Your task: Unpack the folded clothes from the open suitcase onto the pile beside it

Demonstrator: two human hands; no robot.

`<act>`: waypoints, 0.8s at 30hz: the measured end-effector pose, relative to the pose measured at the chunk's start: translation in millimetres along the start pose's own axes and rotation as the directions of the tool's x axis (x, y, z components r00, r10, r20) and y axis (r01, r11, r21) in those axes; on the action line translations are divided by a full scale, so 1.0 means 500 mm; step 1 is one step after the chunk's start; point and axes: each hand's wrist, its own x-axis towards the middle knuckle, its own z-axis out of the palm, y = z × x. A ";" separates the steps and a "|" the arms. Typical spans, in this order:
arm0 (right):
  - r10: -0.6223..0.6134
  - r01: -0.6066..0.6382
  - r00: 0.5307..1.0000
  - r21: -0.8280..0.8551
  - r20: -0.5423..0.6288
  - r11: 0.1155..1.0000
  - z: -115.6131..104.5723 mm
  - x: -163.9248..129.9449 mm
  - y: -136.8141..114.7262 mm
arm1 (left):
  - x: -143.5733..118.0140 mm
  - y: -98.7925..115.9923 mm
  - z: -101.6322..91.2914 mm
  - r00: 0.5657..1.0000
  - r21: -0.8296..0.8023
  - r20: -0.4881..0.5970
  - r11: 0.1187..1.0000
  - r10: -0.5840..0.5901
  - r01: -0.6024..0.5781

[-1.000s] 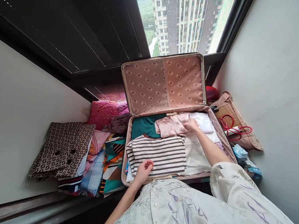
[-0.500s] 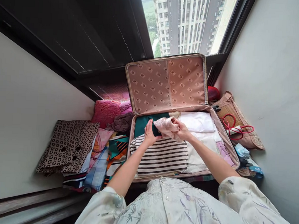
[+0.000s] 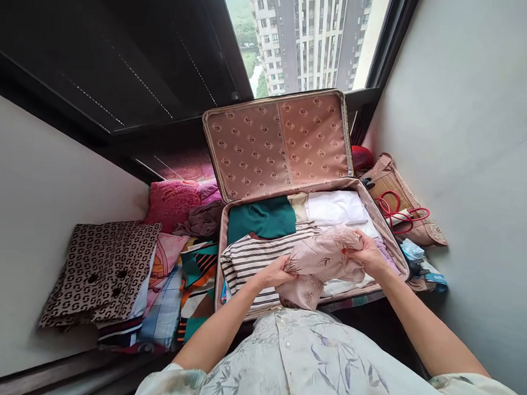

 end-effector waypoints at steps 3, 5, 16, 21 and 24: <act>0.081 -0.086 0.993 -0.063 -0.087 0.994 -0.066 -0.058 0.023 | 0.031 0.007 0.050 0.989 -0.085 0.148 0.996 0.000 0.013; 0.127 -0.137 0.980 -0.060 -0.157 0.989 -0.113 -0.093 0.035 | 0.061 0.011 0.081 0.968 -0.117 0.250 0.993 0.023 0.007; -0.205 -0.161 0.946 -0.913 -0.251 0.376 -0.241 -0.043 0.100 | 0.184 -0.054 0.088 0.877 0.381 -0.479 0.907 0.030 0.177; -0.293 0.160 0.954 -0.923 0.055 0.351 -0.120 -0.035 0.132 | -0.029 -0.142 0.004 0.454 0.398 -0.869 0.823 0.197 0.405; -0.145 0.341 0.939 -0.782 0.312 0.523 0.002 -0.040 0.169 | -0.147 -0.199 -0.015 0.206 0.181 -0.976 0.808 0.075 0.561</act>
